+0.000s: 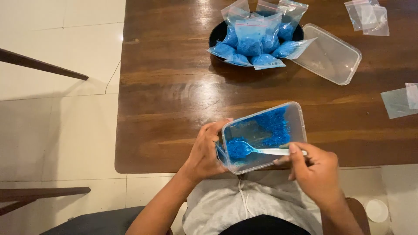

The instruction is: The person is bagging blue granular material into small plastic zip-lock bags using a small plastic spoon.

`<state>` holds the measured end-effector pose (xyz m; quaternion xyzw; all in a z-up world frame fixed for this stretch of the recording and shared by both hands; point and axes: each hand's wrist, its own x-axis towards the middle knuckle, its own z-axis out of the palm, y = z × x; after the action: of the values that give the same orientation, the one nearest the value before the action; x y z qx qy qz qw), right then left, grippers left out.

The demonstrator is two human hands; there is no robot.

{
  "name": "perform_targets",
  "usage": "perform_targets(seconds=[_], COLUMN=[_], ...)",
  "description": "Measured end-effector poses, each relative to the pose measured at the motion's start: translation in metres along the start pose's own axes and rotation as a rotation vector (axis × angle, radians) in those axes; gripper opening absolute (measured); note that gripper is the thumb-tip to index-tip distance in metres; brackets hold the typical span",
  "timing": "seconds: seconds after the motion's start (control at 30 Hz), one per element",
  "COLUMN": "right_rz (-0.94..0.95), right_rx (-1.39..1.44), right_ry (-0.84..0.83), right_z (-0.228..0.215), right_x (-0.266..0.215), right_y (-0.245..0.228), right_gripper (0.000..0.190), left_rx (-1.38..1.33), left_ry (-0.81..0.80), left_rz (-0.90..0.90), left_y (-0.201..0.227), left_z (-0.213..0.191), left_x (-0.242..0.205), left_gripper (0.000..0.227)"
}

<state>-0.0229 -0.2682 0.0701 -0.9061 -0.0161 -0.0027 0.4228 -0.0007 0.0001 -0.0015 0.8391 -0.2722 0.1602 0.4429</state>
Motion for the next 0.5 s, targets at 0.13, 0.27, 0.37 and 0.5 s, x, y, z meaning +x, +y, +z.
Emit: perform_targets(seconds=[0.13, 0.27, 0.37, 0.5], right_rz=[0.184, 0.194, 0.196, 0.245], right_rx=[0.045, 0.134, 0.166, 0.204], right_ry=[-0.03, -0.005, -0.004, 0.019], right_z=[-0.003, -0.003, -0.004, -0.01], right_x=[0.005, 0.011, 0.013, 0.02], right_y=[-0.019, -0.009, -0.004, -0.011], right_gripper=[0.035, 0.036, 0.037, 0.04], left_rx=[-0.004, -0.011, -0.049, -0.255], left_ry=[-0.024, -0.016, -0.07, -0.07], left_rz=[-0.025, -0.071, -0.127, -0.182], left_y=[0.003, 0.004, 0.008, 0.016], left_z=[-0.002, -0.004, -0.011, -0.025], left_x=[0.002, 0.003, 0.004, 0.012], left_gripper=[0.098, 0.111, 0.119, 0.127])
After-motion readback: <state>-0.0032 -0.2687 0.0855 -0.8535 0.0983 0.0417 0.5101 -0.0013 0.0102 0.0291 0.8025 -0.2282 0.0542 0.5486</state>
